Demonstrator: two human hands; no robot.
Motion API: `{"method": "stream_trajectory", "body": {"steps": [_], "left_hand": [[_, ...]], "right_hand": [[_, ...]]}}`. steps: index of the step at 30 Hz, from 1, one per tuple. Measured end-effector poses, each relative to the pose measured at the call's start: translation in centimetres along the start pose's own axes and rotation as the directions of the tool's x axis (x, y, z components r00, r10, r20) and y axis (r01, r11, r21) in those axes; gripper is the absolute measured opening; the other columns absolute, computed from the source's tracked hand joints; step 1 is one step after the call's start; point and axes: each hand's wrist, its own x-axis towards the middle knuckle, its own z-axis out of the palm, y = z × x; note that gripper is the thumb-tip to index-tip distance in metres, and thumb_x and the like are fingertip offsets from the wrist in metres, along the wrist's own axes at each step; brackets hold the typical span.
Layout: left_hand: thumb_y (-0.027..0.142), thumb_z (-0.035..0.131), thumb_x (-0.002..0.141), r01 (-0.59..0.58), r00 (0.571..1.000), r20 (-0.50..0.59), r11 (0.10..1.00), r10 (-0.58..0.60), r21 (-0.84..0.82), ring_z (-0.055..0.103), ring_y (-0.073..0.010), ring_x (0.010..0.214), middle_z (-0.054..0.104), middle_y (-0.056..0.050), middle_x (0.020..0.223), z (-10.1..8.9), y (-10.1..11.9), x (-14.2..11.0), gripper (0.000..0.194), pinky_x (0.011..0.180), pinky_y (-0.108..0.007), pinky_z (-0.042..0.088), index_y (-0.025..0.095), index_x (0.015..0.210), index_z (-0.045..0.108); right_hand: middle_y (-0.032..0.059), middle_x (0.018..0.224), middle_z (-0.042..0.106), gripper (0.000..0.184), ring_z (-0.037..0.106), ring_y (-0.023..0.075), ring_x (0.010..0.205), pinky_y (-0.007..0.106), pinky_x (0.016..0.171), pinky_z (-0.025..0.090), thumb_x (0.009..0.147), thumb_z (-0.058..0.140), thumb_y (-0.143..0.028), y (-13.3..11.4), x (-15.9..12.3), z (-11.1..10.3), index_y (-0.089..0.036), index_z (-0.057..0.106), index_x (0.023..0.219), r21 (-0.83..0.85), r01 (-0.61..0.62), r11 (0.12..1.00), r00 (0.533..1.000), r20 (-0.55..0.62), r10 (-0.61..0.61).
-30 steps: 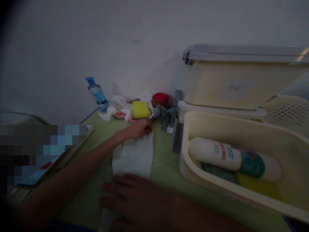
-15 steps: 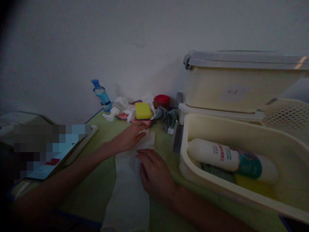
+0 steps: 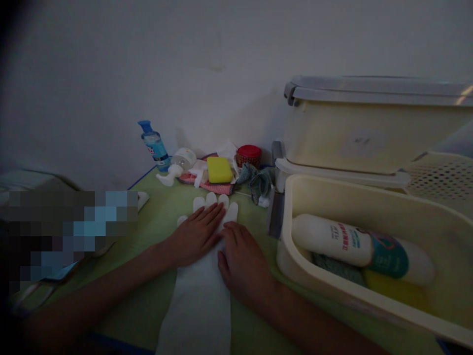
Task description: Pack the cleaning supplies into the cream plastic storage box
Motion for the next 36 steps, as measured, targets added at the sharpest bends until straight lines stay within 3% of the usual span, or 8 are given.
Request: {"method": "stream_trajectory", "body": {"steps": [6,12,24,30,36], "left_hand": [[0.042,0.028,0.092,0.023,1.000,0.000,1.000,-0.023,0.007,0.022,-0.0255,0.137,0.023,-0.015,0.148,0.3,0.1,-0.1,0.058,0.109,-0.043,0.025,0.007,0.138,0.029],[0.046,0.031,0.090,0.072,0.997,0.017,0.997,-0.072,-0.001,0.019,-0.0328,0.136,0.020,-0.011,0.149,0.1,0.4,-0.2,0.060,0.108,-0.049,0.024,0.011,0.140,0.029],[0.047,0.032,0.090,0.079,0.997,-0.003,0.997,-0.079,-0.006,0.017,-0.0335,0.136,0.021,-0.013,0.149,0.4,0.3,-0.2,0.061,0.107,-0.051,0.025,0.011,0.140,0.027],[0.047,0.029,0.091,0.104,0.994,-0.012,0.994,-0.105,-0.017,0.022,-0.0330,0.135,0.021,-0.016,0.148,-0.2,0.0,-0.1,0.063,0.108,-0.048,0.025,0.006,0.139,0.028],[0.030,0.028,0.092,0.274,0.958,-0.068,0.959,-0.279,-0.077,0.026,-0.0237,0.135,0.030,-0.021,0.144,-1.3,-2.3,0.2,0.053,0.109,-0.037,0.027,0.000,0.136,0.028]], "right_hand": [[0.0222,0.133,0.044,0.048,0.039,0.0300,0.126,0.051,0.102,0.035,0.084,0.045,-0.027,0.7,0.0,0.5,-0.006,0.042,0.127,-0.180,0.032,0.983,0.997,0.081,-0.018],[0.0219,0.138,0.038,0.056,0.033,0.0309,0.130,0.054,0.103,0.030,0.085,0.043,-0.035,0.5,0.5,0.1,-0.003,0.039,0.132,-0.240,0.005,0.971,0.974,0.222,0.050],[0.0220,0.131,0.048,0.054,0.043,0.0314,0.122,0.054,0.100,0.034,0.086,0.044,-0.040,1.1,0.9,0.3,-0.005,0.045,0.127,-0.224,0.009,0.975,0.992,0.122,0.019],[0.0220,0.134,0.045,0.056,0.041,0.0311,0.124,0.052,0.101,0.035,0.088,0.041,-0.040,1.1,0.7,0.6,-0.002,0.043,0.129,-0.274,0.031,0.961,0.989,0.146,0.010],[0.0226,0.134,0.044,0.057,0.041,0.0308,0.124,0.051,0.101,0.035,0.088,0.041,-0.040,0.9,0.8,0.3,-0.001,0.042,0.131,-0.285,0.016,0.958,0.985,0.172,0.035]]}}
